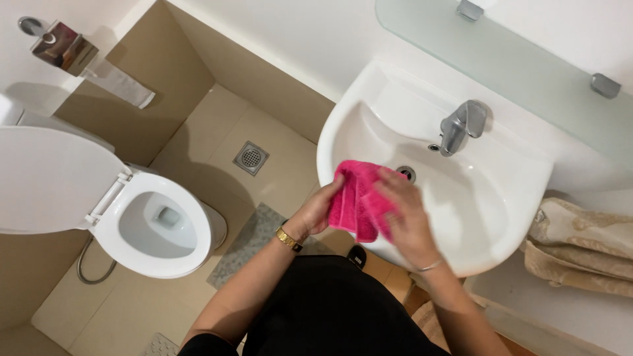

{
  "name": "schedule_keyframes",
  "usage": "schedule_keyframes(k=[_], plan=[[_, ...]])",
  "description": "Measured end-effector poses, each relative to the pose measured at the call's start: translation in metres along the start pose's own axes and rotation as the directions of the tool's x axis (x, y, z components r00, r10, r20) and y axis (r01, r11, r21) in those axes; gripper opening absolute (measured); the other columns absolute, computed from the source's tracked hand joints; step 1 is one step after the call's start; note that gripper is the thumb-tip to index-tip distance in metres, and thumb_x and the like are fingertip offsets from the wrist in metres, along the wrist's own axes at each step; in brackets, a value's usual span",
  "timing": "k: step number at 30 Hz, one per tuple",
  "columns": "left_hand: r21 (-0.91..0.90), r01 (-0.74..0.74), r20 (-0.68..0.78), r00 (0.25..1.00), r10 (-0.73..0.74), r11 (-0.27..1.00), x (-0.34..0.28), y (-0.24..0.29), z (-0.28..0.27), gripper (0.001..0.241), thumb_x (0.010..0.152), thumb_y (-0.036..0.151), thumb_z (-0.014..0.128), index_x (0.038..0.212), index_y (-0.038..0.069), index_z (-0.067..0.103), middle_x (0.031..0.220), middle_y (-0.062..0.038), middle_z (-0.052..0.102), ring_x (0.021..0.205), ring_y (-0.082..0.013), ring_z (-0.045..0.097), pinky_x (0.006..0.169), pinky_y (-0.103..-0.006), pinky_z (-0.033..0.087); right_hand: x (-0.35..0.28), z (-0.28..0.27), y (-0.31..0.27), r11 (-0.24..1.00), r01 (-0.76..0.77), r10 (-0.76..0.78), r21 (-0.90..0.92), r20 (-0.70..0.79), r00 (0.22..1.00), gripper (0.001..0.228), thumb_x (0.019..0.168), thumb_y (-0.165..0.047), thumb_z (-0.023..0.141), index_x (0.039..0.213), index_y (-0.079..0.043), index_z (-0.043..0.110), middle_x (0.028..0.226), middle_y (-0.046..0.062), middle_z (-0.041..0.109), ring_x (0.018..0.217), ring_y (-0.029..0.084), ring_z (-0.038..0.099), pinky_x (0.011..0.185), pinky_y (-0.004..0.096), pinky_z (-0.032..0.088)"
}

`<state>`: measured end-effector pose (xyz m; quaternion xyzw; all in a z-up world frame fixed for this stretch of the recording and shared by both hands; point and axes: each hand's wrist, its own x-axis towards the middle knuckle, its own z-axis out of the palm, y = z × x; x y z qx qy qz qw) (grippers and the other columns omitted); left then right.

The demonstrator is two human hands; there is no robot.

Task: The person wipes a bathroom sink and a glass shelf above it using a pink cloth. They then move to a living room area and wipe a gray sofa with the same cloth.

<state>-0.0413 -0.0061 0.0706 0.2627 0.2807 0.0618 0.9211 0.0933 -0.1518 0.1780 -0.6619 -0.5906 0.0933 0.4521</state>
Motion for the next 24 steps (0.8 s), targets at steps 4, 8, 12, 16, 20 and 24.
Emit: schedule_keyframes(k=[4,8,12,16,20,24], plan=[[-0.125,0.079,0.027,0.997,-0.076,0.989,-0.033,0.016,0.022,0.091,0.084,0.079,0.064,0.138,0.006,0.057,0.115,-0.018,0.069,0.093,-0.0320,0.074,0.079,-0.0511,0.063,-0.034,0.050,0.008,0.971,0.138,-0.074,-0.196,0.303,0.950,0.057,0.099,-0.036,0.060,0.154,-0.031,0.048,0.169,0.010,0.029,0.152,0.046,0.018,0.115,0.070,0.018],[0.164,-0.186,-0.191,0.957,0.216,0.969,-0.051,0.039,0.023,0.039,0.095,0.027,0.074,0.124,0.003,0.066,0.094,-0.013,0.073,0.081,-0.0259,0.075,0.067,-0.0428,0.063,-0.057,0.022,0.016,0.977,-0.214,0.202,0.012,0.282,0.938,0.055,0.100,-0.033,0.057,0.153,-0.024,0.048,0.162,0.011,0.040,0.152,0.039,0.025,0.119,0.064,0.020],[0.862,-0.344,0.013,0.751,0.660,0.374,-0.037,0.086,-0.002,0.021,0.100,0.018,0.052,0.110,0.007,0.067,0.098,-0.004,0.070,0.081,-0.0197,0.063,0.073,-0.0349,0.052,-0.114,-0.008,0.071,0.761,-0.529,0.596,-0.377,0.082,0.799,0.064,0.103,-0.055,0.027,0.152,-0.019,0.046,0.165,0.013,0.035,0.157,0.035,0.019,0.123,0.058,0.015],[0.949,-0.188,0.297,0.803,0.516,-0.255,-0.018,0.078,0.001,0.061,0.096,0.017,0.058,0.155,0.022,0.042,0.166,-0.008,0.029,0.155,-0.0427,0.011,0.119,-0.0731,0.001,-0.169,0.008,0.116,0.597,-0.671,0.758,-0.439,0.033,0.652,0.063,0.103,-0.055,0.026,0.153,-0.022,0.046,0.166,0.010,0.032,0.158,0.034,0.015,0.123,0.062,0.010],[0.749,-0.252,0.395,0.913,0.107,-0.613,-0.030,0.028,0.041,0.044,0.087,0.032,0.063,0.130,0.027,0.065,0.146,-0.002,0.058,0.151,-0.0354,0.032,0.125,-0.0667,0.003,-0.167,0.018,0.111,0.674,-0.600,0.565,-0.430,-0.222,0.794,0.056,0.108,-0.044,0.028,0.148,-0.014,0.055,0.159,0.013,0.048,0.154,0.036,0.032,0.117,0.053,0.031],[0.597,-0.584,0.674,0.737,-0.051,-0.549,0.009,-0.079,0.013,0.062,0.085,0.028,0.064,0.146,0.022,0.055,0.154,-0.002,0.053,0.152,-0.0306,0.036,0.128,-0.0620,0.001,-0.162,0.013,0.101,0.753,-0.638,0.548,-0.161,-0.383,0.744,0.049,0.111,-0.030,0.028,0.142,-0.005,0.058,0.152,0.019,0.054,0.151,0.039,0.037,0.119,0.050,0.032]])
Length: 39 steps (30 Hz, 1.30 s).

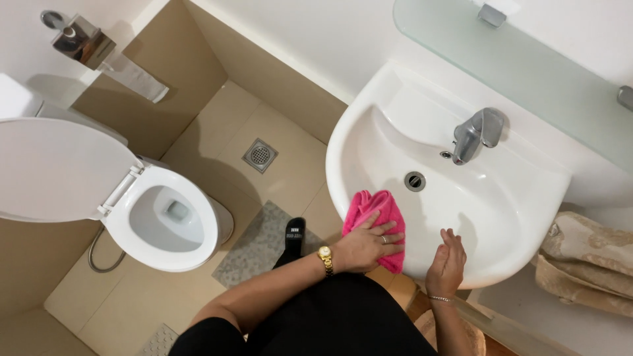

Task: The person wipes a bathroom sink and a glass shelf above it using a pink cloth. They then move to a living room area and wipe a gray sofa with the same cloth.

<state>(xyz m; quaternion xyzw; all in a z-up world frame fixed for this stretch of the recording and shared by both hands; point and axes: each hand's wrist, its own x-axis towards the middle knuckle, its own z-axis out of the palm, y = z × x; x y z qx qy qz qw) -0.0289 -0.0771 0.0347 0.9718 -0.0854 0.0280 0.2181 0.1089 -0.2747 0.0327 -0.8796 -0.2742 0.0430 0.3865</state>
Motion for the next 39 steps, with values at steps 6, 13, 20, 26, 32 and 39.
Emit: schedule_keyframes(k=[6,13,20,26,32,39], plan=[[0.019,0.119,-0.345,0.933,-0.105,0.993,-0.015,-0.064,-0.060,0.029,0.087,0.027,0.077,0.116,0.025,0.074,0.128,0.001,0.070,0.142,-0.0335,0.048,0.127,-0.0678,0.009,-0.001,0.004,0.008,0.998,0.056,-0.056,-0.032,-0.010,0.998,0.054,0.113,-0.036,0.027,0.137,-0.005,0.063,0.146,0.019,0.060,0.148,0.041,0.042,0.116,0.050,0.036],[-0.168,0.452,-0.291,0.827,-0.482,0.876,-0.007,-0.188,-0.048,0.065,0.105,0.031,0.052,0.163,0.016,0.027,0.171,-0.012,0.006,0.153,-0.0544,-0.003,0.120,-0.0696,0.015,-0.002,0.006,0.010,0.996,0.041,-0.042,-0.073,-0.012,0.999,0.047,0.112,-0.029,0.031,0.135,-0.009,0.066,0.145,0.014,0.062,0.147,0.038,0.045,0.114,0.049,0.039],[-0.020,0.503,-0.320,0.815,-0.483,0.864,-0.046,-0.075,-0.051,0.070,0.098,0.031,0.059,0.160,0.017,0.030,0.169,-0.019,0.012,0.153,-0.0517,-0.001,0.124,-0.0706,0.010,-0.003,0.006,0.008,0.995,0.048,-0.046,-0.086,0.020,0.999,0.054,0.114,-0.035,0.024,0.133,-0.008,0.068,0.145,0.014,0.062,0.148,0.037,0.045,0.116,0.049,0.037],[-0.168,0.463,-0.265,0.829,-0.492,0.870,-0.070,-0.050,-0.047,0.063,0.102,0.032,0.052,0.160,0.020,0.029,0.169,-0.016,0.013,0.153,-0.0524,0.002,0.121,-0.0699,0.010,-0.003,0.012,0.019,0.977,0.131,-0.128,-0.169,0.030,0.991,0.056,0.114,-0.036,0.024,0.134,-0.008,0.067,0.146,0.013,0.062,0.147,0.038,0.046,0.115,0.048,0.038],[0.021,0.492,-0.227,0.850,-0.475,0.871,0.001,-0.143,-0.079,0.059,0.101,0.050,0.040,0.155,0.026,0.043,0.168,-0.013,0.017,0.151,-0.0537,0.003,0.118,-0.0745,0.009,-0.005,0.017,0.024,0.957,0.164,-0.167,-0.240,0.009,0.986,0.052,0.112,-0.041,0.031,0.133,-0.012,0.069,0.145,0.011,0.063,0.146,0.037,0.048,0.113,0.048,0.042],[0.274,0.491,-0.106,0.870,-0.481,0.827,0.092,-0.247,-0.085,0.060,0.100,0.048,0.044,0.158,0.038,0.033,0.170,-0.004,0.008,0.151,-0.0513,0.007,0.116,-0.0735,0.023,-0.008,0.020,0.017,0.953,0.105,-0.123,-0.284,-0.047,0.991,0.045,0.110,-0.041,0.037,0.129,-0.018,0.071,0.143,0.004,0.065,0.144,0.030,0.051,0.105,0.045,0.048]])
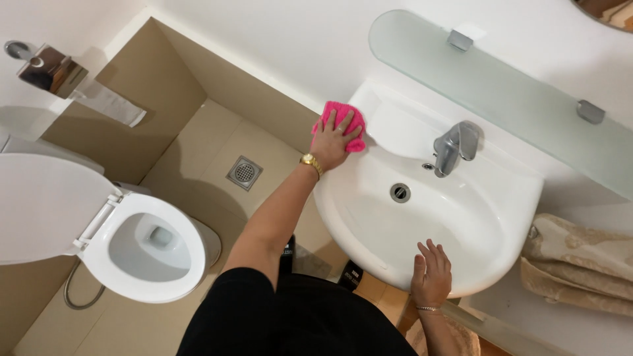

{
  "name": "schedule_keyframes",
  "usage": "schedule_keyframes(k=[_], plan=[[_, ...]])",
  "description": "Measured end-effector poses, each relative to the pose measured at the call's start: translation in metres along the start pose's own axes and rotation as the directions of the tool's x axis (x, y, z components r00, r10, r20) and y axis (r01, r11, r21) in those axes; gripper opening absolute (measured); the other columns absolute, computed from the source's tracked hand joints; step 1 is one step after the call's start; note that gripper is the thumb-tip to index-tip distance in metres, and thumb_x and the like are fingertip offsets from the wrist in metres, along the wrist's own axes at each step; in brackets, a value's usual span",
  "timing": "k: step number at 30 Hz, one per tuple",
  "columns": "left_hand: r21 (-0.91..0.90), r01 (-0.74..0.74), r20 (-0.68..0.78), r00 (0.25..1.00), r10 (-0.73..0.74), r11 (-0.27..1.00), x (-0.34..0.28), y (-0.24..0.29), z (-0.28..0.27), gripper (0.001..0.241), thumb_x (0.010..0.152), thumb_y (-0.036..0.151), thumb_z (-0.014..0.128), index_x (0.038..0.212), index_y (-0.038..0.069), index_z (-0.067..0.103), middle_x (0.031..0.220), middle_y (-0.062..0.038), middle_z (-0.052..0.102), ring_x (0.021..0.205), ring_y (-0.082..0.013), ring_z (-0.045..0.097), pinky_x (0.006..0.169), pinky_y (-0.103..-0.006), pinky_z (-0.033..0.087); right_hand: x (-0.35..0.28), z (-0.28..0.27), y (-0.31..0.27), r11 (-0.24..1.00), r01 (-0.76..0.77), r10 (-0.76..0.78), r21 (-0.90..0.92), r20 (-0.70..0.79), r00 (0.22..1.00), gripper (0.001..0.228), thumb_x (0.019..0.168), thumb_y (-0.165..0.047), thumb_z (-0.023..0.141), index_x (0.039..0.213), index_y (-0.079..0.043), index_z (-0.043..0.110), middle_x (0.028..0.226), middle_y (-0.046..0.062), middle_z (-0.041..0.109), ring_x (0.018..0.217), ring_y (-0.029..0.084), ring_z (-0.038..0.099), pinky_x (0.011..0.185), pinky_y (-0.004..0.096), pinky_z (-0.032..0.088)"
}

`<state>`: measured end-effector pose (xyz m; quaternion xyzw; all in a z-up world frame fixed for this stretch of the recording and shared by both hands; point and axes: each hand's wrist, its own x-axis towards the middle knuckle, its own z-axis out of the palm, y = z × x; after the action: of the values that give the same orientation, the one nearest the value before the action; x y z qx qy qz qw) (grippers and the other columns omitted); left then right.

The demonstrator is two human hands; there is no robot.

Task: The person wipes a bathroom sink and a glass shelf above it using a pink cloth. They then move to a living room area and wipe a gray sofa with the same cloth.

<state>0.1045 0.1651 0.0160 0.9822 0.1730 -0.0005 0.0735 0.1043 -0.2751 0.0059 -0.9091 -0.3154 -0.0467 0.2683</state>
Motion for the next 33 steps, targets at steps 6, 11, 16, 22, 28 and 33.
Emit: schedule_keyframes(k=[6,11,16,22,28,33], plan=[[-0.251,-0.008,-0.207,0.977,-0.045,0.968,-0.027,-0.008,0.016,0.059,0.102,0.050,0.047,0.156,0.027,0.042,0.167,-0.005,0.026,0.148,-0.0522,0.023,0.111,-0.0735,0.030,-0.003,-0.002,0.009,0.995,-0.092,0.086,0.033,0.150,0.985,0.055,0.108,-0.049,0.030,0.132,-0.019,0.069,0.148,0.005,0.060,0.149,0.030,0.041,0.112,0.046,0.041],[-0.373,-0.121,-0.305,0.952,0.002,0.920,-0.150,0.028,-0.017,0.060,0.108,0.039,0.033,0.154,0.000,0.037,0.161,-0.026,0.028,0.154,-0.0446,0.012,0.126,-0.0593,0.015,-0.005,0.002,0.002,0.997,-0.077,0.075,0.011,0.112,0.991,0.050,0.108,-0.045,0.033,0.130,-0.020,0.070,0.145,0.003,0.063,0.147,0.029,0.045,0.103,0.045,0.047],[-0.441,-0.098,-0.191,0.982,0.014,0.892,-0.194,0.049,-0.021,0.064,0.106,0.035,0.041,0.160,0.006,0.025,0.167,-0.028,0.009,0.157,-0.0405,0.002,0.128,-0.0540,0.004,-0.004,0.003,-0.005,0.998,-0.065,0.067,-0.016,0.082,0.994,0.048,0.107,-0.045,0.036,0.128,-0.021,0.071,0.145,0.001,0.064,0.144,0.029,0.049,0.099,0.045,0.051],[-0.286,-0.057,-0.255,0.967,-0.019,0.956,-0.100,0.017,-0.005,0.061,0.101,0.026,0.057,0.154,0.002,0.039,0.165,-0.026,0.024,0.156,-0.0441,0.006,0.127,-0.0618,0.008,-0.004,0.007,-0.009,0.996,-0.076,0.077,-0.049,0.026,0.997,0.042,0.105,-0.044,0.044,0.125,-0.021,0.072,0.143,-0.001,0.065,0.141,0.028,0.053,0.098,0.044,0.053],[-0.203,-0.012,-0.341,0.938,-0.059,0.979,0.046,-0.012,0.029,0.071,0.096,0.031,0.057,0.161,0.019,0.031,0.166,-0.018,0.025,0.144,-0.0603,0.023,0.113,-0.0729,0.027,-0.006,0.008,-0.012,0.997,0.001,-0.011,-0.079,-0.120,0.993,0.042,0.105,-0.041,0.046,0.125,-0.016,0.072,0.137,0.004,0.068,0.134,0.029,0.059,0.094,0.042,0.056],[0.000,0.142,0.081,0.987,-0.141,0.990,0.108,0.045,-0.020,0.064,0.102,0.034,0.031,0.163,0.020,0.018,0.170,-0.016,0.009,0.153,-0.0483,-0.001,0.121,-0.0687,0.002,-0.005,0.007,-0.018,0.996,0.040,-0.055,-0.075,-0.212,0.976,0.038,0.105,-0.035,0.049,0.122,-0.011,0.072,0.132,0.007,0.070,0.129,0.034,0.062,0.098,0.042,0.055]])
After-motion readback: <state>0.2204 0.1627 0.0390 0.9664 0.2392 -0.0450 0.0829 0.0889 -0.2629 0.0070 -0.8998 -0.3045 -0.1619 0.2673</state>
